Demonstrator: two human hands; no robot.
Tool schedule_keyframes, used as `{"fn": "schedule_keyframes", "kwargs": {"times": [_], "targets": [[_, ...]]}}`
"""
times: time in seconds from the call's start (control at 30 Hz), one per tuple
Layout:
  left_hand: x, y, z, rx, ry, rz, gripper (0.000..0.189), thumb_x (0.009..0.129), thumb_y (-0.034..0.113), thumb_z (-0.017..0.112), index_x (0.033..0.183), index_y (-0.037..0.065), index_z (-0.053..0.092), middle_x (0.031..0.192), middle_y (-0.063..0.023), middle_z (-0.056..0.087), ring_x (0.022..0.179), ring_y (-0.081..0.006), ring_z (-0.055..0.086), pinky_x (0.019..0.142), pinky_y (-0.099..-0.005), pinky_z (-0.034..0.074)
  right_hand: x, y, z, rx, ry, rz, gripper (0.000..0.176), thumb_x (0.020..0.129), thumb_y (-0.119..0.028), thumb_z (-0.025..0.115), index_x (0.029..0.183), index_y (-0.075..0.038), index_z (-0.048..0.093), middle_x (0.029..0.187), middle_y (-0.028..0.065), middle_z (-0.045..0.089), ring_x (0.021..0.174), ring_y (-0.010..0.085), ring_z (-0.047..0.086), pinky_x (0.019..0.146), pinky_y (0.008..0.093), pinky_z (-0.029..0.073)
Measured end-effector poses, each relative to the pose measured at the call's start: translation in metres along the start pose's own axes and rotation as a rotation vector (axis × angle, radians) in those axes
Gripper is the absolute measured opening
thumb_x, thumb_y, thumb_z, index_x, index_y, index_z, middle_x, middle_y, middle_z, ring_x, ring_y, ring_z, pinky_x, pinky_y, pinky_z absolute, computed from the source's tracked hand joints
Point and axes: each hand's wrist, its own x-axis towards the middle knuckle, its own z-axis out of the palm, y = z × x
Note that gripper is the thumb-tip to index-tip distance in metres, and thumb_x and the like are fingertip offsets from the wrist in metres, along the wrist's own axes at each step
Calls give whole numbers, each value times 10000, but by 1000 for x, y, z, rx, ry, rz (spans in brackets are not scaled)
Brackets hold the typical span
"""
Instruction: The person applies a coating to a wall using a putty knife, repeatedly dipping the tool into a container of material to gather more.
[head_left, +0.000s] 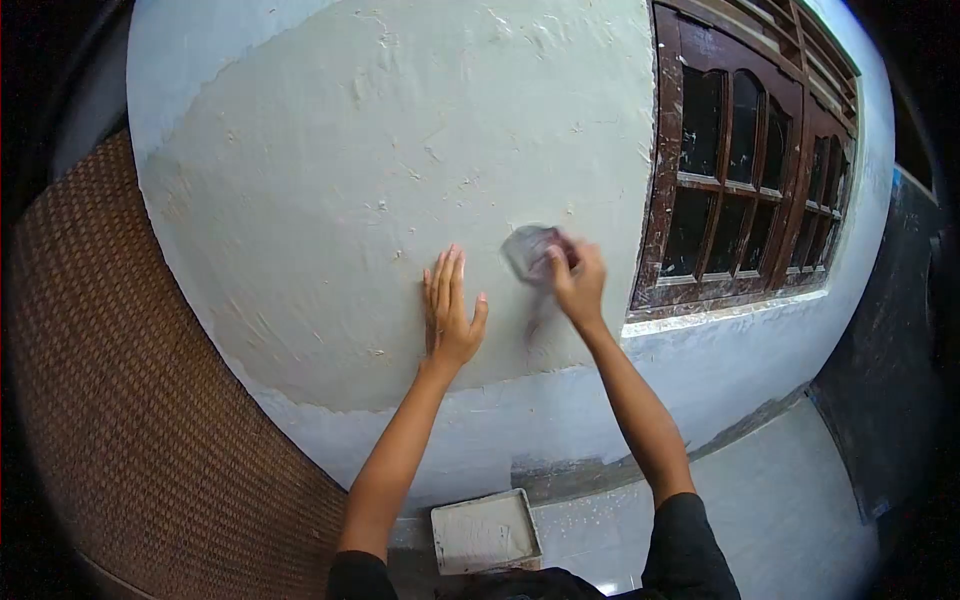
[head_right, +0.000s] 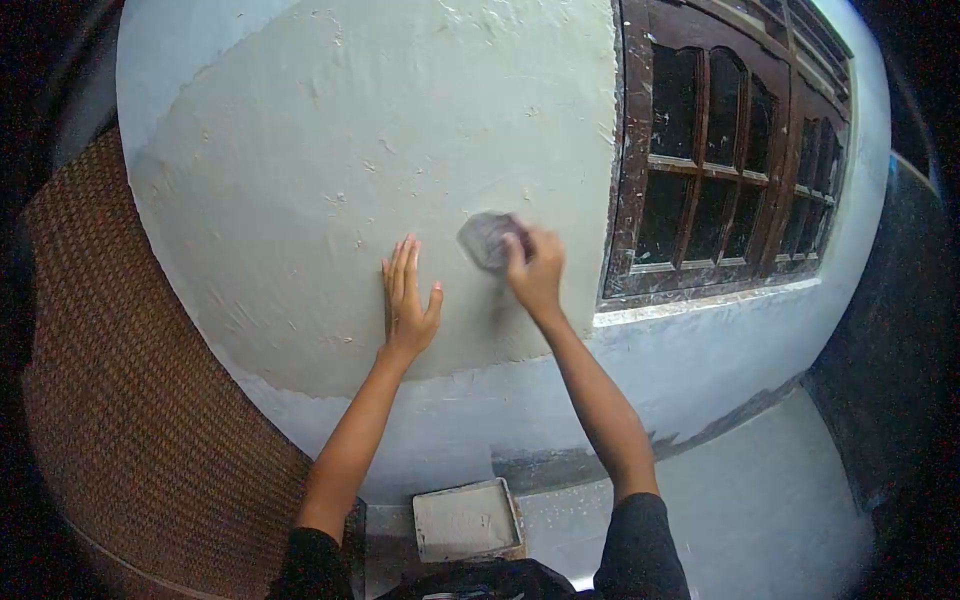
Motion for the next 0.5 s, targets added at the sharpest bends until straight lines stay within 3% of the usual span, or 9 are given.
{"fn": "schedule_keyframes", "kwargs": {"times": [0.13, 0.23, 0.3, 0.37, 0.4, 0.47, 0.5], "targets": [[-5, -4, -7, 22, 0, -36, 664, 899, 183, 529, 1492, 17, 281, 1538, -172, 310, 1445, -333, 249, 1176, -544, 130, 28, 29, -39, 196, 521, 409, 250, 907, -173, 673, 1086, 2, 668, 915, 87, 671, 790, 173, 591, 734, 310, 479], [-7, -7, -7, 25, 23, -27, 669, 894, 175, 534, 1493, 19, 281, 1537, -169, 313, 1442, -335, 255, 1174, -547, 130, 22, 31, -35, 359, 531, 363, 233, 916, -165, 664, 1065, 14, 662, 888, 84, 663, 808, 161, 593, 745, 302, 479], [-5, -3, -3, 13, 27, -28, 669, 893, 171, 534, 1493, 17, 280, 1537, -170, 312, 1442, -336, 254, 1174, -548, 129, 3, 18, -15, 260, 185, 185, 243, 900, -165, 685, 1059, 17, 661, 892, 93, 666, 810, 170, 597, 743, 301, 477], [-5, 0, 0, 2, 25, -27, 670, 892, 167, 534, 1493, 15, 279, 1537, -171, 312, 1443, -336, 253, 1174, -549, 128, -10, -14, 5, 228, -8, -54, 241, 854, -147, 714, 1068, -41, 679, 882, 103, 660, 790, 222, 576, 719, 333, 463], [-5, 2, 0, 0, 17, -26, 669, 892, 164, 533, 1492, 13, 279, 1538, -171, 310, 1443, -337, 250, 1175, -549, 126, -12, -27, 3, 6, -118, -110, 246, 858, -146, 695, 1091, -65, 685, 864, 107, 650, 796, 237, 566, 738, 339, 463], [-7, 3, -1, 0, 9, -24, 669, 891, 161, 532, 1492, 12, 279, 1539, -171, 308, 1444, -338, 248, 1175, -549, 125, -7, -12, 10, -11, -24, -74, 272, 886, -175, 675, 1129, -53, 676, 853, 97, 646, 806, 226, 564, 755, 338, 462], [-8, 1, -3, 3, 15, -28, 668, 891, 161, 532, 1491, 12, 280, 1540, -170, 308, 1445, -337, 245, 1175, -549, 124, -1, 1, 8, 37, 84, 64, 282, 899, -181, 667, 1145, -43, 668, 860, 84, 650, 807, 206, 565, 748, 329, 460]]}}
